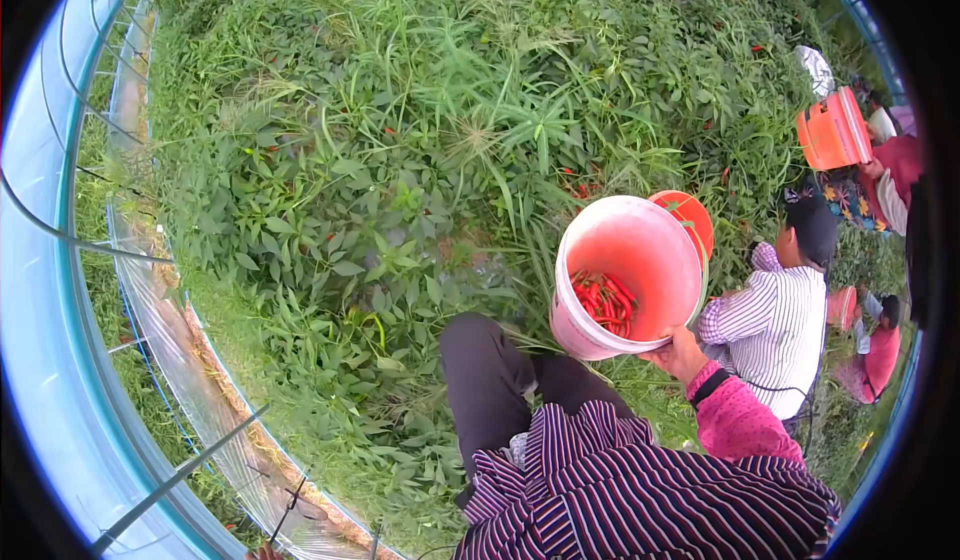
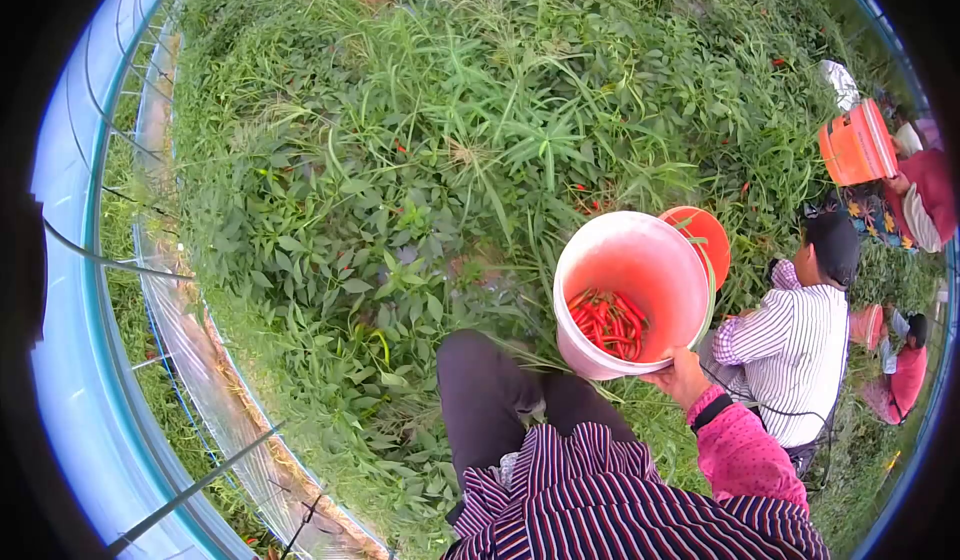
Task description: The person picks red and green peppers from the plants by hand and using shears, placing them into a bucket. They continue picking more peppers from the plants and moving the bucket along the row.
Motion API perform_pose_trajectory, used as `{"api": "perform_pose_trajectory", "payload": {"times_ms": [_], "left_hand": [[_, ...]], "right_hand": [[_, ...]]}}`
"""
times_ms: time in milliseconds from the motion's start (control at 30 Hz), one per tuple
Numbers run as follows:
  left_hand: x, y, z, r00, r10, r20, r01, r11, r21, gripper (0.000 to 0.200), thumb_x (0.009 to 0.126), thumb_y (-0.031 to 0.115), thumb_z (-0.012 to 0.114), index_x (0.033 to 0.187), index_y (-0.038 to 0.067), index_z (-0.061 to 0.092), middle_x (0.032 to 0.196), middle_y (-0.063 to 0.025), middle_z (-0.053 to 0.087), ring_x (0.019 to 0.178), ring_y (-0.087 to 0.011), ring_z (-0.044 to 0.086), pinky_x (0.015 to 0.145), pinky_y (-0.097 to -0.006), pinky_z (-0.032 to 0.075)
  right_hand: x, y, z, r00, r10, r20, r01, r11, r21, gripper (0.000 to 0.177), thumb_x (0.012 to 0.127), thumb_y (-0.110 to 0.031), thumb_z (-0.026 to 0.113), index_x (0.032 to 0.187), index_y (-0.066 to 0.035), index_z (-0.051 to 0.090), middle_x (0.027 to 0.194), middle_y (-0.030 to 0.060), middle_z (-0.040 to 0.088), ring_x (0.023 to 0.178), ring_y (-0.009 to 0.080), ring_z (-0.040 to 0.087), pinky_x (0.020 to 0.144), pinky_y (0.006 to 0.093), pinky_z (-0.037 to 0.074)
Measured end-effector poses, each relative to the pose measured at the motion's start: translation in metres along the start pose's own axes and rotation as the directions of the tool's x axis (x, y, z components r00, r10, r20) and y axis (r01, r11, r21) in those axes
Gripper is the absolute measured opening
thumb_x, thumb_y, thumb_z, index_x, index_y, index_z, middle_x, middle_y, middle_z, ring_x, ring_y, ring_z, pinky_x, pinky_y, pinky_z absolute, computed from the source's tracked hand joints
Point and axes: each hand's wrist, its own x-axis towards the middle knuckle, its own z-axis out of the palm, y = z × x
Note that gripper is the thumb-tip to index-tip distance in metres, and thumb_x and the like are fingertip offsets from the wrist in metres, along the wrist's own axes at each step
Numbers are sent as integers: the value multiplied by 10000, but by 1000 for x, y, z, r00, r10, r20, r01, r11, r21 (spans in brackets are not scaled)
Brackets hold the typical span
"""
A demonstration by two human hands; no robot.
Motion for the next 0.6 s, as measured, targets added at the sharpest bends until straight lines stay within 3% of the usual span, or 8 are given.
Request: {"api": "perform_pose_trajectory", "payload": {"times_ms": [67,133,167,300,433,500,600], "left_hand": [[34,16,44,986,105,129,-136,953,269,636,919,538,387,1450,204,280,1494,-27,303,1359,-213,300,1098,-428,258],[64,36,65,949,171,267,-288,814,504,688,913,589,339,1476,214,214,1537,-16,221,1400,-217,230,1113,-465,228],[73,50,63,940,197,277,-318,799,510,687,914,584,340,1476,211,213,1537,-18,220,1400,-221,229,1114,-466,225],[98,118,43,935,288,207,-330,921,206,682,918,568,345,1478,203,206,1537,-28,219,1399,-238,226,1117,-467,215],[124,200,-5,914,366,173,-334,923,-192,677,922,551,349,1479,195,200,1537,-38,217,1399,-255,223,1120,-469,205],[144,235,-36,906,376,195,-246,842,-480,675,924,542,352,1480,190,197,1537,-43,216,1399,-263,221,1121,-470,200],[185,283,-76,891,355,281,60,523,-850,672,928,530,355,1481,184,192,1537,-50,214,1399,-276,219,1123,-471,193]], "right_hand": [[-19,0,8,1000,-27,15,27,999,-20,439,716,-103,494,1112,87,491,1052,236,614,937,373,634,825,507,547],[-31,0,20,998,-56,37,57,998,-30,428,729,-107,490,1109,90,493,1051,236,617,938,372,636,819,498,553],[-42,-1,33,995,-97,18,98,993,-71,417,747,-106,486,1112,96,487,1038,241,618,892,364,652,780,494,569],[-46,10,58,977,-187,-101,182,981,-62,310,748,-93,500,986,102,539,864,233,640,717,339,666,652,493,595],[-19,20,99,957,-210,-201,212,977,-12,227,746,-58,501,920,83,536,855,224,633,721,363,668,584,467,602],[-13,22,127,948,-213,-235,230,972,47,239,751,-58,496,941,85,517,863,227,623,719,372,665,581,478,602],[-4,20,190,938,-166,-305,211,970,120,314,775,-74,482,1035,100,455,907,250,599,740,415,655,588,502,599]]}}
